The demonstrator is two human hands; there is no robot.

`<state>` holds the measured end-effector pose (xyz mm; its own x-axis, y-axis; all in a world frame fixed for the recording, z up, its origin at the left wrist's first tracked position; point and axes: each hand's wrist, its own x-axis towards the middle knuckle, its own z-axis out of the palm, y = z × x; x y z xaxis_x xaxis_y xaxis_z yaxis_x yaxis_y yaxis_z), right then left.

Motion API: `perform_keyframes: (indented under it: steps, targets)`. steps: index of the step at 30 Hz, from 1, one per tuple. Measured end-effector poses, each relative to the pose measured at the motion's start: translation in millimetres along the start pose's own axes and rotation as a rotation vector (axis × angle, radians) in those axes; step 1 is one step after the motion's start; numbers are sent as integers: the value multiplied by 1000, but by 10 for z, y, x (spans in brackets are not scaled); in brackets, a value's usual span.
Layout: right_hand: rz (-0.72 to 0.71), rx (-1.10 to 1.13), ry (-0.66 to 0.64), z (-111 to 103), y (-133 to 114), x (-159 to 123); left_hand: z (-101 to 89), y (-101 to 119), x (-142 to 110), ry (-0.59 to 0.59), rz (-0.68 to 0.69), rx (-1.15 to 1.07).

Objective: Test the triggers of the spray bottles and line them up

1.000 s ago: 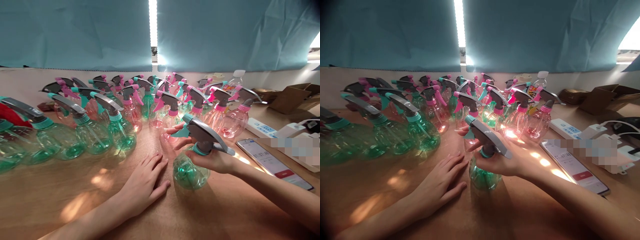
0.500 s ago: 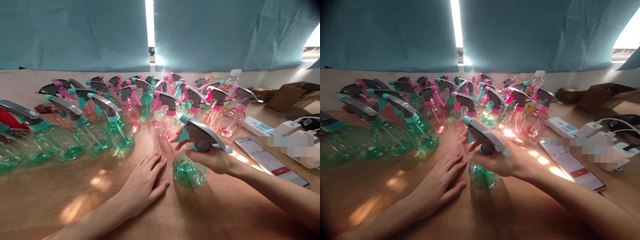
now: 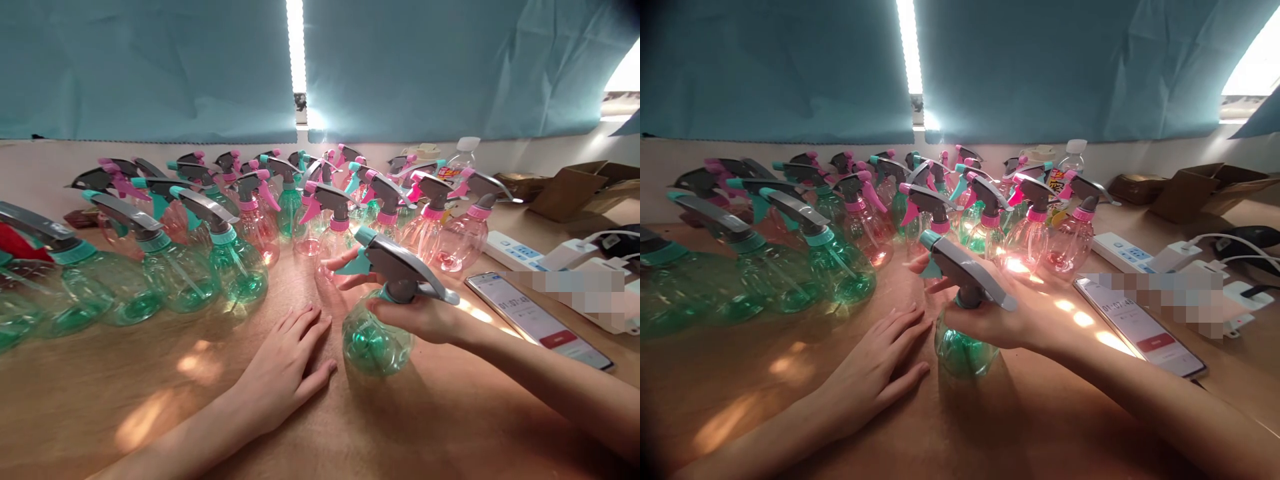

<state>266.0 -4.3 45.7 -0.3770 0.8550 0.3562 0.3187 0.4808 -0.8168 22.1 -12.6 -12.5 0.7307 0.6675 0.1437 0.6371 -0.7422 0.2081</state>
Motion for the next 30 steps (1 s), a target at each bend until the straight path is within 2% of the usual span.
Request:
perform_keyframes:
  steps: [12, 21, 30]
  targets:
    - [30, 109, -12, 16, 16, 13, -30, 16, 16, -13, -9, -1]
    - [40, -34, 36, 0, 23, 8, -31, 11, 13, 6, 0, -10]
    - [49, -29, 45, 4, 22, -19, -27, 24, 10, -26, -10, 9]
